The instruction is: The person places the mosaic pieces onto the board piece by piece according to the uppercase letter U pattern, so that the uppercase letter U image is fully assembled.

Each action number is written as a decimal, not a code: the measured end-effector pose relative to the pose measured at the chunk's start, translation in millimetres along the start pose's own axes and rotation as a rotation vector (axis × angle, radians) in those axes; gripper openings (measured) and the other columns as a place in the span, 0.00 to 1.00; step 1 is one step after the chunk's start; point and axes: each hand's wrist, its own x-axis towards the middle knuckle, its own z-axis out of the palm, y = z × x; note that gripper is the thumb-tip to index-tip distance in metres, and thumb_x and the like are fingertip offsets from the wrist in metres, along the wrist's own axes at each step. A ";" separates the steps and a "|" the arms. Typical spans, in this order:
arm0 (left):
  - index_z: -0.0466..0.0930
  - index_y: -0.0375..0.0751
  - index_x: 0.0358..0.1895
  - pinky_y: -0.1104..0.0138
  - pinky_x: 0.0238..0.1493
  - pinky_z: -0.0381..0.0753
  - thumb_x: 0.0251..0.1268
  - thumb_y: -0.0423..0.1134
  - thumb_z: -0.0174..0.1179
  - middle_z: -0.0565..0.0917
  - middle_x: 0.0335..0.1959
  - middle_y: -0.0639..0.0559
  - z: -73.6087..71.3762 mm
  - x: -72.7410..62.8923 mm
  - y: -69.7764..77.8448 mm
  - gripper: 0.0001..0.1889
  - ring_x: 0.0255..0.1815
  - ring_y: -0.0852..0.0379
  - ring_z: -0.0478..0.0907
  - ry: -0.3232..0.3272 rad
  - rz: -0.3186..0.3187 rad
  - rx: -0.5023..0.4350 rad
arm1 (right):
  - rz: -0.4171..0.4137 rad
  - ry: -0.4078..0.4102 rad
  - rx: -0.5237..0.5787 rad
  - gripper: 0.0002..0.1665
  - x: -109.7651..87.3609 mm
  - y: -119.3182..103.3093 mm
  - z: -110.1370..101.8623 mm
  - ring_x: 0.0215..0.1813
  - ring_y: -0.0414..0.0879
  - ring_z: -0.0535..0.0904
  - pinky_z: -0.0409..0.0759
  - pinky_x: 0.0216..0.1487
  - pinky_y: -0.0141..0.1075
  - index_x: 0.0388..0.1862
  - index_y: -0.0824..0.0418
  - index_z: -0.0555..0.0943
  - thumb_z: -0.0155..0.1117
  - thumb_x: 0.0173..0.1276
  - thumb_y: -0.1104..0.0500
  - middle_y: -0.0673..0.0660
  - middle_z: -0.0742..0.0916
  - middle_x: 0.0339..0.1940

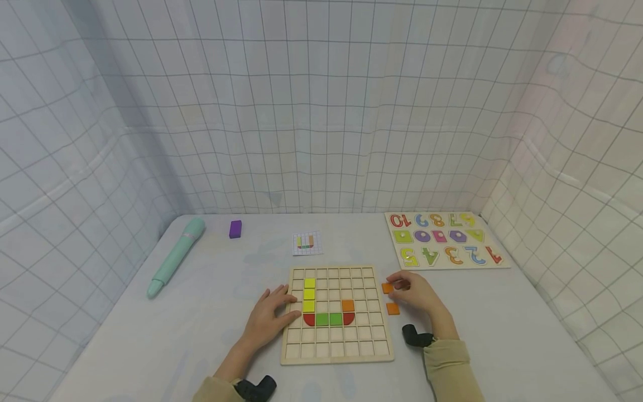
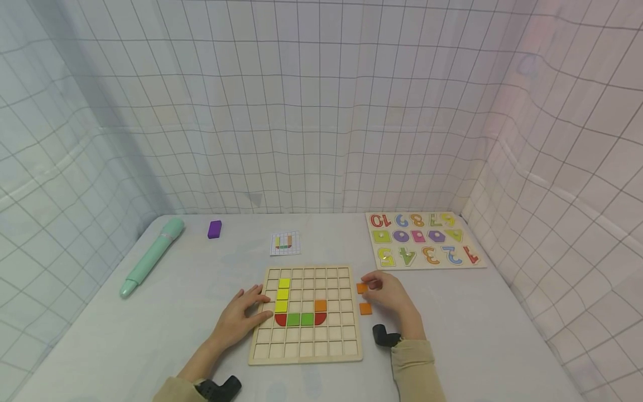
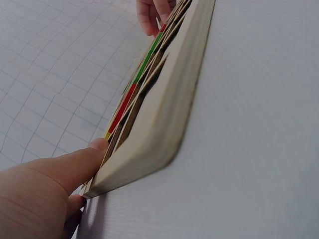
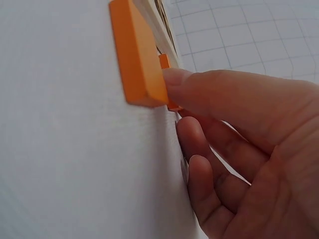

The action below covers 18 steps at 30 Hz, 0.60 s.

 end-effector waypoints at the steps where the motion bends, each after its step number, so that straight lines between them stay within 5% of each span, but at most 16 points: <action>1: 0.82 0.42 0.43 0.48 0.70 0.49 0.54 0.49 0.67 0.74 0.60 0.38 -0.1 0.0 0.1 0.18 0.66 0.42 0.65 0.000 0.000 0.000 | 0.000 0.001 0.000 0.18 -0.3 -0.5 -0.1 0.41 0.45 0.76 0.76 0.44 0.39 0.44 0.60 0.81 0.72 0.52 0.64 0.51 0.83 0.38; 18: 0.82 0.43 0.43 0.48 0.70 0.50 0.55 0.50 0.67 0.74 0.60 0.37 0.6 0.3 -0.5 0.18 0.66 0.42 0.65 0.003 0.004 0.008 | 0.006 0.029 -0.031 0.14 0.6 -0.1 2.3 0.37 0.44 0.75 0.75 0.40 0.37 0.41 0.59 0.82 0.70 0.53 0.64 0.50 0.82 0.33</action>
